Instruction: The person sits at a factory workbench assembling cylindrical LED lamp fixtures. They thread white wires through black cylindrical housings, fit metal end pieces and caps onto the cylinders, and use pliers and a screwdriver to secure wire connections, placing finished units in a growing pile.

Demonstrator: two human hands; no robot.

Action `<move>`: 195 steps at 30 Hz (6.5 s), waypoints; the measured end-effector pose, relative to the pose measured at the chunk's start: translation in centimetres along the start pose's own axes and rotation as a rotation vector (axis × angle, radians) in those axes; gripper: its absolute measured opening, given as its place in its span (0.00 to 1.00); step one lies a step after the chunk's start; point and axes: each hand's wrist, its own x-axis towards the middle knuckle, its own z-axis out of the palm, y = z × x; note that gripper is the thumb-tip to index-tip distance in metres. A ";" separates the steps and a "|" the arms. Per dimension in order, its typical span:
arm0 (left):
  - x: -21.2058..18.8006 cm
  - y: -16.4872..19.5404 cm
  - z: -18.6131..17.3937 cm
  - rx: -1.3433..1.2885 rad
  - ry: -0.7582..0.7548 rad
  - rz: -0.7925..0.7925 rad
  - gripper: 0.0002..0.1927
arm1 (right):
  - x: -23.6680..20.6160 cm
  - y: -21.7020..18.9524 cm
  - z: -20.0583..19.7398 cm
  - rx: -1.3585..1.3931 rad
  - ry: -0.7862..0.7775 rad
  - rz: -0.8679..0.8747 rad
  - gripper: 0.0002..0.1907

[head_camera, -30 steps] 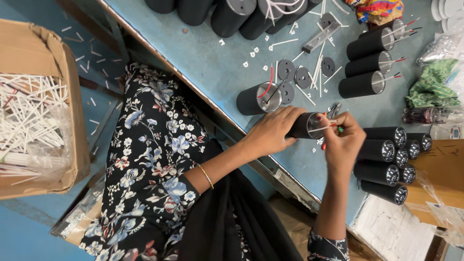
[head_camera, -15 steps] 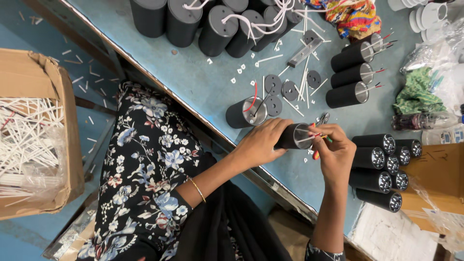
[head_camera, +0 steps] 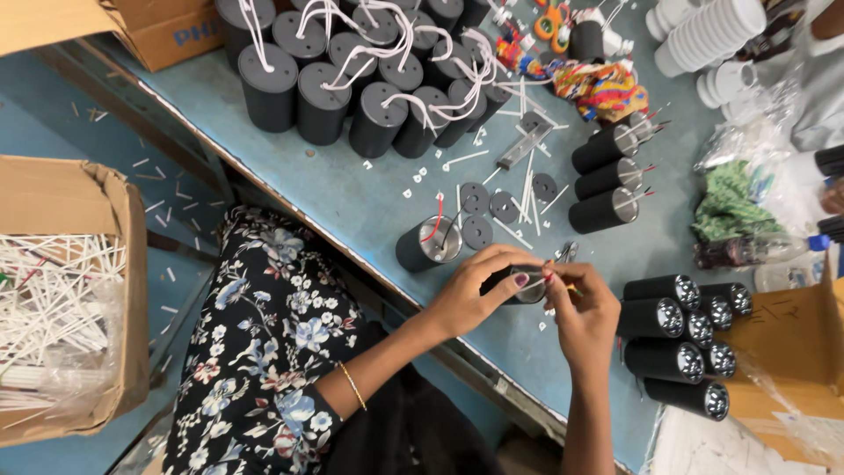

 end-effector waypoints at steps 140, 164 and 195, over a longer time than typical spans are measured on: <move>3.2 2.9 -0.1 0.393 0.019 -0.205 0.12 | 10.8 6.4 -0.8 1.041 -0.442 0.109 0.07; 0.0 6.1 -1.9 0.490 0.079 0.041 0.08 | 0.2 -4.7 1.1 0.395 -0.183 -0.025 0.05; 2.0 8.2 0.6 0.715 0.109 0.008 0.06 | 4.1 -6.3 -1.4 -0.185 -0.514 0.027 0.11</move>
